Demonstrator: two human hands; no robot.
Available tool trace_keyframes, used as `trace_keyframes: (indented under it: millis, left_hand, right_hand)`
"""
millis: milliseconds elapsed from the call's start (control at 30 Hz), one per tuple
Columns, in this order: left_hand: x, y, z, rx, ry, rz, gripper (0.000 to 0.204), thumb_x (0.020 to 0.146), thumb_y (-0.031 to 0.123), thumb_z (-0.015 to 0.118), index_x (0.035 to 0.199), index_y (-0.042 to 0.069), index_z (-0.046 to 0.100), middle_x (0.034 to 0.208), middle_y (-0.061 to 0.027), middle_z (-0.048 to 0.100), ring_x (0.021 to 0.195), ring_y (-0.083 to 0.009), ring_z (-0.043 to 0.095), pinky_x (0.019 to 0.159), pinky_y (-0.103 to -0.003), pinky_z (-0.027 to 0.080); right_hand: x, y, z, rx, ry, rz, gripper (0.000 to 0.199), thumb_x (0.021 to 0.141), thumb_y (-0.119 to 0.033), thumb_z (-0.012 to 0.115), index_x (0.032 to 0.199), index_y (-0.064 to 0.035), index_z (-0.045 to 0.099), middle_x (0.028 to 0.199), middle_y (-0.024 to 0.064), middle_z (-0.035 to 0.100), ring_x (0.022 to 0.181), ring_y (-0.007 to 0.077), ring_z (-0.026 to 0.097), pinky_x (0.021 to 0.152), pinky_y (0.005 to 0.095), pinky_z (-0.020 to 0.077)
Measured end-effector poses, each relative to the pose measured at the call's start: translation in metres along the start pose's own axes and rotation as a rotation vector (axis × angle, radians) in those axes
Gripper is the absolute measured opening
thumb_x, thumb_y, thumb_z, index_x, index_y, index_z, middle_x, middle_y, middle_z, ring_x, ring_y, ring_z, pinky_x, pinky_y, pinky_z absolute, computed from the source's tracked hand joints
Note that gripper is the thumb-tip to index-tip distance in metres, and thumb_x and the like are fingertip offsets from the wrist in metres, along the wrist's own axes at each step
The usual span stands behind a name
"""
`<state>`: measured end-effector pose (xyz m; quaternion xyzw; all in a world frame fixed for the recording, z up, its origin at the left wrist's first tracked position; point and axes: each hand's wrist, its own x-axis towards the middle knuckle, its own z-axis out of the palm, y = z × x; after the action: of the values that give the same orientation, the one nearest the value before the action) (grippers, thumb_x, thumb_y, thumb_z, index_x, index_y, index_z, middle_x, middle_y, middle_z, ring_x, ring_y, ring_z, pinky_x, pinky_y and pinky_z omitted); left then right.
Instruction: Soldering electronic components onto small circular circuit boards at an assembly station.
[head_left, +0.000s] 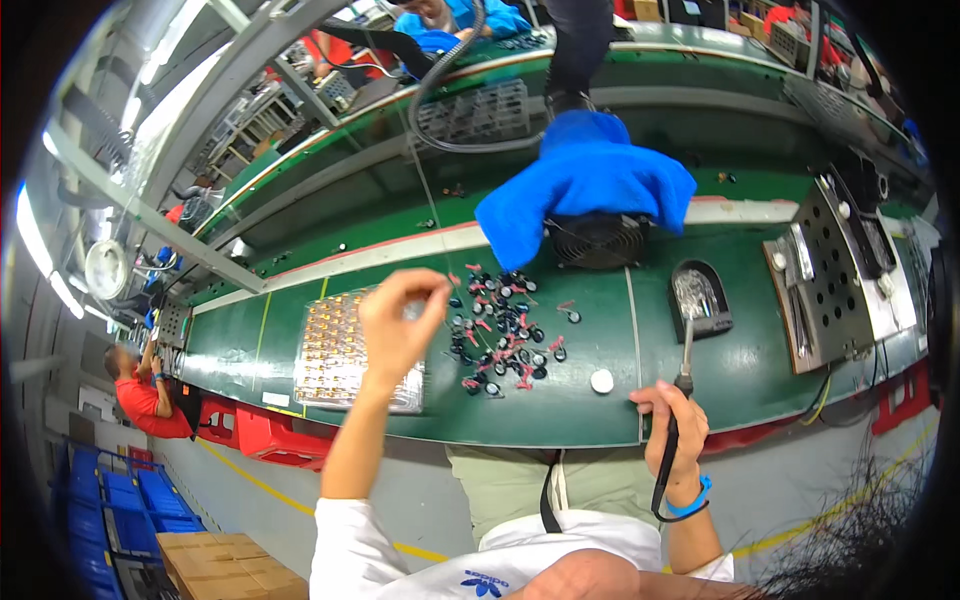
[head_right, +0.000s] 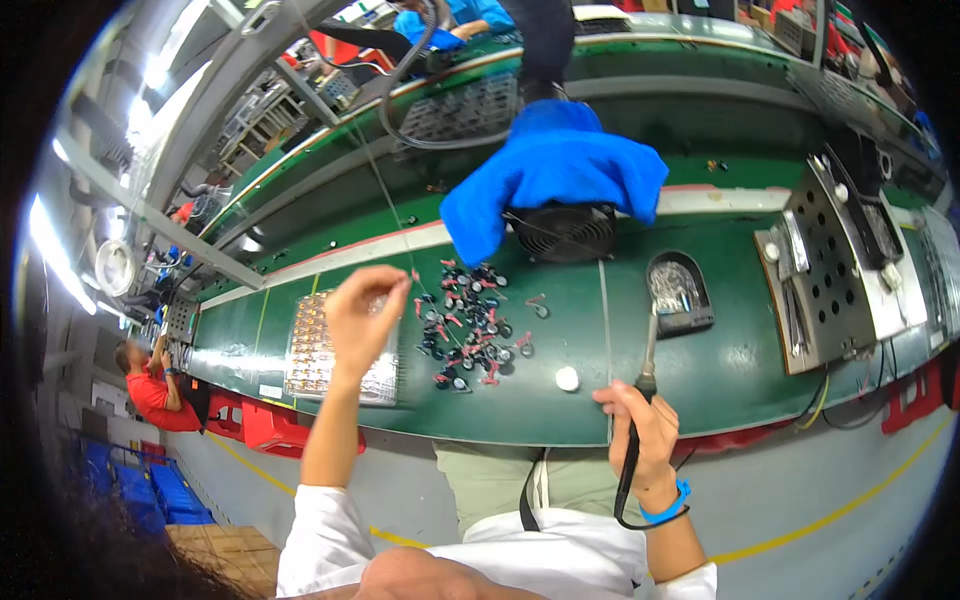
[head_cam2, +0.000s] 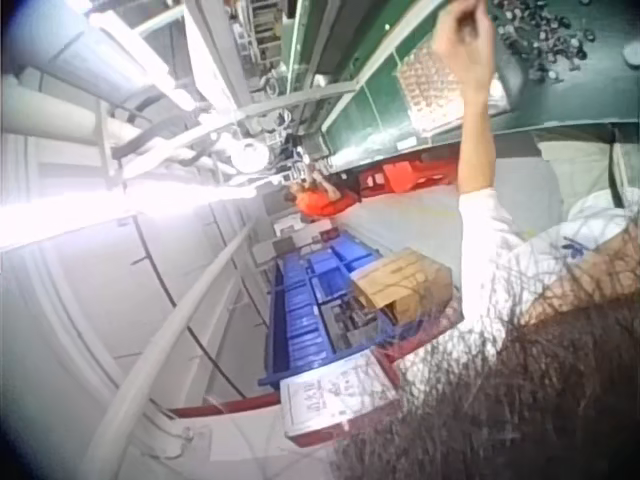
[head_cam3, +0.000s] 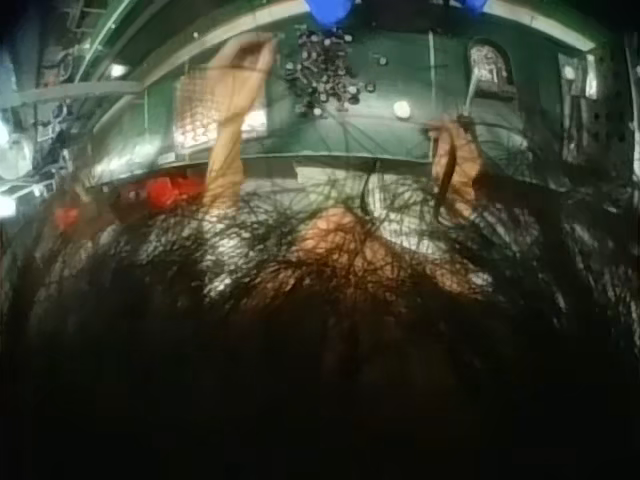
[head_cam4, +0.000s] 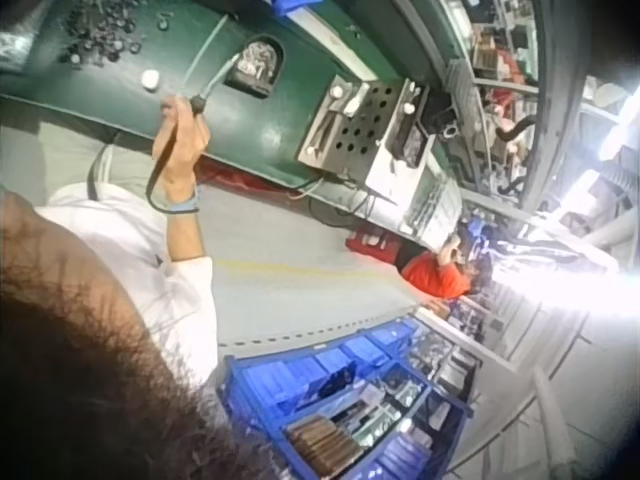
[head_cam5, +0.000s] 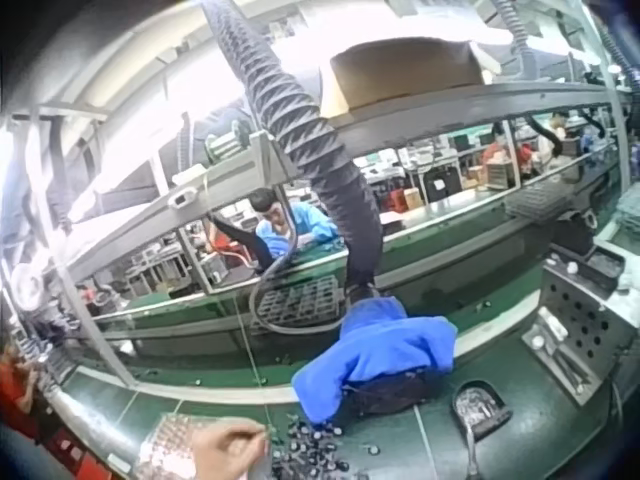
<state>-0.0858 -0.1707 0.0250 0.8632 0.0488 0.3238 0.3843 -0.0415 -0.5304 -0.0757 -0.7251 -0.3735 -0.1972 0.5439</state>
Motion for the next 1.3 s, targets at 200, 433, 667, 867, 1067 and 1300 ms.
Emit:
trace_keyframes:
  millis: [200, 433, 667, 867, 1067, 1300]
  left_hand:
    - [-0.068, 0.059, 0.089, -0.064, -0.087, 0.349, 0.022, 0.074, -0.013, 0.08, 0.091, -0.003, 0.071, 0.093, -0.0143, 0.076, 0.082, -0.0252, 0.073, 0.074, -0.033, 0.059]
    - [-0.078, 0.048, 0.122, -0.074, -0.15, 0.444, 0.028, 0.07, -0.013, 0.082, 0.093, -0.001, 0.072, 0.094, -0.012, 0.075, 0.084, -0.0276, 0.073, 0.074, -0.035, 0.059]
    - [-0.088, 0.046, 0.115, -0.058, -0.179, 0.461, 0.028, 0.07, -0.011, 0.081, 0.094, -0.001, 0.071, 0.095, -0.012, 0.074, 0.085, -0.0288, 0.073, 0.075, -0.037, 0.059]
    - [-0.104, 0.038, 0.113, 0.058, -0.288, 0.631, 0.026, 0.081, 0.005, 0.077, 0.104, -0.002, 0.069, 0.11, -0.0118, 0.07, 0.094, -0.0279, 0.07, 0.075, -0.038, 0.059]
    - [-0.082, 0.028, 0.016, 0.22, -0.19, 0.512, 0.025, 0.079, 0.005, 0.084, 0.102, 0.003, 0.074, 0.105, -0.0125, 0.075, 0.093, -0.0298, 0.074, 0.078, -0.038, 0.061]
    - [-0.005, -0.084, -0.126, 0.594, -0.102, 0.073, 0.024, 0.09, -0.002, 0.07, 0.113, 0.002, 0.074, 0.11, -0.0186, 0.075, 0.103, -0.037, 0.072, 0.089, -0.043, 0.057]
  right_hand:
    - [0.016, -0.007, 0.017, -0.026, -0.017, -0.124, 0.031, 0.091, 0.014, 0.063, 0.117, -0.0002, 0.057, 0.109, 0.0207, 0.078, 0.084, 0.0308, 0.072, 0.075, 0.0365, 0.0573]
    - [0.015, -0.004, 0.021, -0.122, -0.019, -0.123, 0.046, 0.081, 0.011, 0.074, 0.12, -0.0058, 0.058, 0.12, 0.0142, 0.077, 0.071, 0.0263, 0.059, 0.065, 0.0339, 0.05]
    - [0.018, -0.011, 0.027, -0.139, -0.112, -0.156, 0.047, 0.077, 0.008, 0.077, 0.118, -0.007, 0.06, 0.12, 0.0113, 0.078, 0.078, 0.028, 0.063, 0.07, 0.0382, 0.051]
    - [0.016, -0.014, 0.023, -0.244, -0.173, -0.178, 0.035, 0.079, 0.008, 0.075, 0.111, -0.0021, 0.066, 0.118, 0.0133, 0.077, 0.081, 0.0313, 0.064, 0.072, 0.0413, 0.0516]
    - [0.016, -0.012, 0.023, -0.185, -0.175, -0.183, 0.044, 0.08, 0.007, 0.076, 0.119, -0.005, 0.062, 0.123, 0.0152, 0.075, 0.082, 0.0292, 0.063, 0.071, 0.0397, 0.05]
    - [0.013, -0.007, 0.021, -0.081, -0.125, -0.165, 0.045, 0.081, 0.013, 0.072, 0.12, -0.0016, 0.057, 0.127, 0.0254, 0.072, 0.084, 0.0339, 0.063, 0.076, 0.0399, 0.0521]
